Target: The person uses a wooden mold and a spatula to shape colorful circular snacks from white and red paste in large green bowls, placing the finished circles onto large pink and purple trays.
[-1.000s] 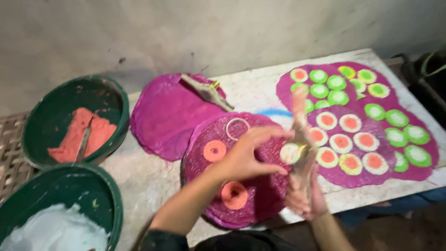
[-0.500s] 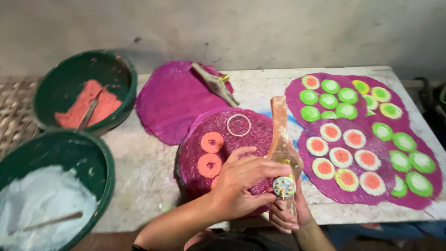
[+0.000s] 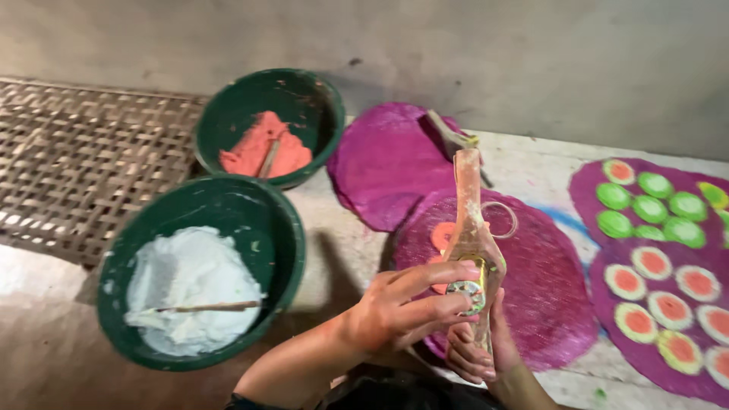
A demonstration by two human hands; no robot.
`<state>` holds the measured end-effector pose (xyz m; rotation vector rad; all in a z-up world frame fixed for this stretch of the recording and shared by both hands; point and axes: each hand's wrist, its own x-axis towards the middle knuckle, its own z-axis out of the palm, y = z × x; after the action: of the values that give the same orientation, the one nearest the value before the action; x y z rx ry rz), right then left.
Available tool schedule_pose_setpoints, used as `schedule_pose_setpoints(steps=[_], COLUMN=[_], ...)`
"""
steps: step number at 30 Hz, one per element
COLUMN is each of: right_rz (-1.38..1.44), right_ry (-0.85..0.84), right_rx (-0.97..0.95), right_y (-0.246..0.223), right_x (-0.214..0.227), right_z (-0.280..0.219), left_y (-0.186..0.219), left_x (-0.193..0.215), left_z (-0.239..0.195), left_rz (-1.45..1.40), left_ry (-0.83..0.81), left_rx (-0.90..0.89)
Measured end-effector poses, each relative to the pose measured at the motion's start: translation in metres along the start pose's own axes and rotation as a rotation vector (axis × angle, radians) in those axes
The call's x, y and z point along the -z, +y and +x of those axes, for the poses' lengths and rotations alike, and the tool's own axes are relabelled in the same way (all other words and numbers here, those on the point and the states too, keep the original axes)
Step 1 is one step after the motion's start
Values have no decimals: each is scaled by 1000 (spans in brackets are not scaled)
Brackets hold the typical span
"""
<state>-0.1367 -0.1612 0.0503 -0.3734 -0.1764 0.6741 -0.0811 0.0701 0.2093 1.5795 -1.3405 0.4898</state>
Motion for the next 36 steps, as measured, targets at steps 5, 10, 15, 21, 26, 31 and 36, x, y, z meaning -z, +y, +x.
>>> schedule_pose_setpoints(steps=[5, 10, 15, 21, 26, 31, 36], right_rz=[-6, 31, -12, -73, -379, -1011, -1879], right_ry=[-65, -179, -102, -130, -162, 219, 66], right_rx=[-6, -19, 29, 53, 259, 338, 73], right_y=[30, 65, 80, 76, 26, -36, -43], right_x=[-19, -24, -29, -26, -6, 10, -1], right_z=[67, 114, 135, 142, 126, 93, 103], left_y=[-12, -20, -25, -30, -21, -6, -5], left_x=[61, 108, 129, 135, 113, 111, 95], left_z=[-31, -54, -63, -77, -94, -97, -111], left_rz=[19, 52, 23, 8, 278, 571, 320], left_ry=[95, 72, 100, 81, 79, 121, 17], left_rx=[-65, -79, -78, -49, -16, 208, 649])
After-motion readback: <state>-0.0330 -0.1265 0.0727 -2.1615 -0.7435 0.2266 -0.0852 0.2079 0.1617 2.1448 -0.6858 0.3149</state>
